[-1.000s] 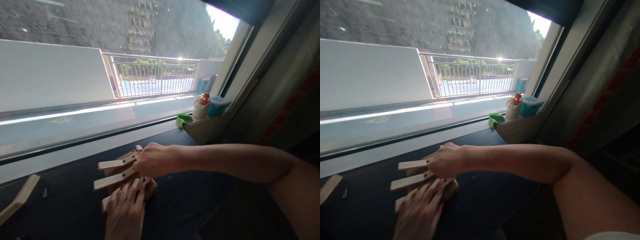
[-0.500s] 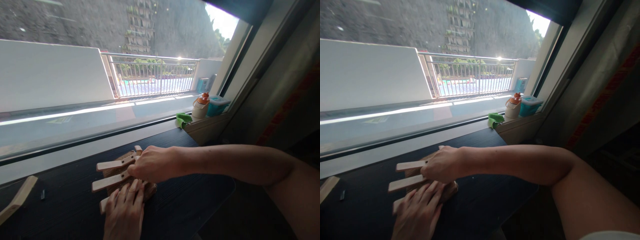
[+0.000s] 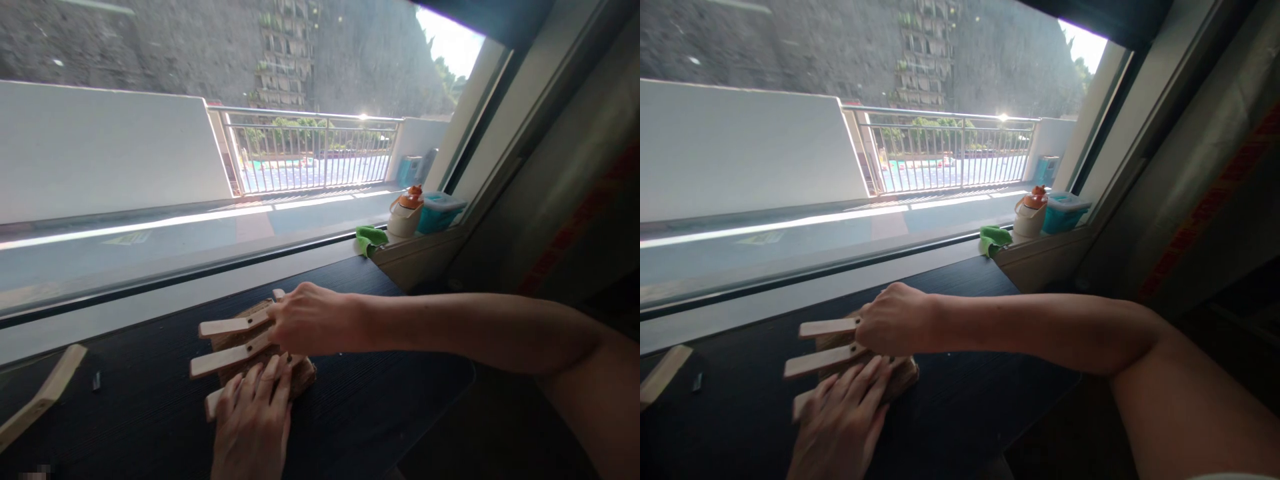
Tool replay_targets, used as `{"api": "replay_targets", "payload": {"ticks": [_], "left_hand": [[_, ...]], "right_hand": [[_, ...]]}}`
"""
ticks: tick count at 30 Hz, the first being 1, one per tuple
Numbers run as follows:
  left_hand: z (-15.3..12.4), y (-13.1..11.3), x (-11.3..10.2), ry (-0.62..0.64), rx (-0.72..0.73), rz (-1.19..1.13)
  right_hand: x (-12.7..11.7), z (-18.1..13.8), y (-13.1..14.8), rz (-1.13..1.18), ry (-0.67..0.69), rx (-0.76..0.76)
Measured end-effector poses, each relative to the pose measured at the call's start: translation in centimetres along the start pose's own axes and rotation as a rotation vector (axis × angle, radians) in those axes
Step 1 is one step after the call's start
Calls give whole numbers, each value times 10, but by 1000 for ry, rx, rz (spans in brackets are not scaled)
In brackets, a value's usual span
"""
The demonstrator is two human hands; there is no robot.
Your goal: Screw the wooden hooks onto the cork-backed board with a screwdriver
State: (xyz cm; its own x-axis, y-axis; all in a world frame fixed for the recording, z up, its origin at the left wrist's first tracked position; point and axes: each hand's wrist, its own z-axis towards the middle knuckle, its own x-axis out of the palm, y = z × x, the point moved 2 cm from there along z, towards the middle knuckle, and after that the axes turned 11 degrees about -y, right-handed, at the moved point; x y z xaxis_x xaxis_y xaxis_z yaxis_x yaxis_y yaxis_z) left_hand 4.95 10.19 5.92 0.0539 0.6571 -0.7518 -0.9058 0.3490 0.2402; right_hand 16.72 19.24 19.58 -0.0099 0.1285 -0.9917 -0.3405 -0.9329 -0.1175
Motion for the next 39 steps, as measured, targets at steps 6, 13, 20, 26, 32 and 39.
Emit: {"api": "replay_targets", "payload": {"ticks": [6,13,20,26,32,39], "left_hand": [[-4,1,5,-7,-12,-14],[-3,2,5,-15,-11,-48],[-4,2,5,4,-49,-68],[-3,1,2,73,-88,-71],[-3,0,1,83,-105,-78],[-3,0,5,65,-100,-73]], "right_hand": [[-2,-8,2,56,110,-67],[9,2,-7,104,164,11],[4,13,-1,119,227,61],[-10,3,4,170,259,-78],[-12,1,7,168,232,-18],[-5,7,-2,167,204,78]]}}
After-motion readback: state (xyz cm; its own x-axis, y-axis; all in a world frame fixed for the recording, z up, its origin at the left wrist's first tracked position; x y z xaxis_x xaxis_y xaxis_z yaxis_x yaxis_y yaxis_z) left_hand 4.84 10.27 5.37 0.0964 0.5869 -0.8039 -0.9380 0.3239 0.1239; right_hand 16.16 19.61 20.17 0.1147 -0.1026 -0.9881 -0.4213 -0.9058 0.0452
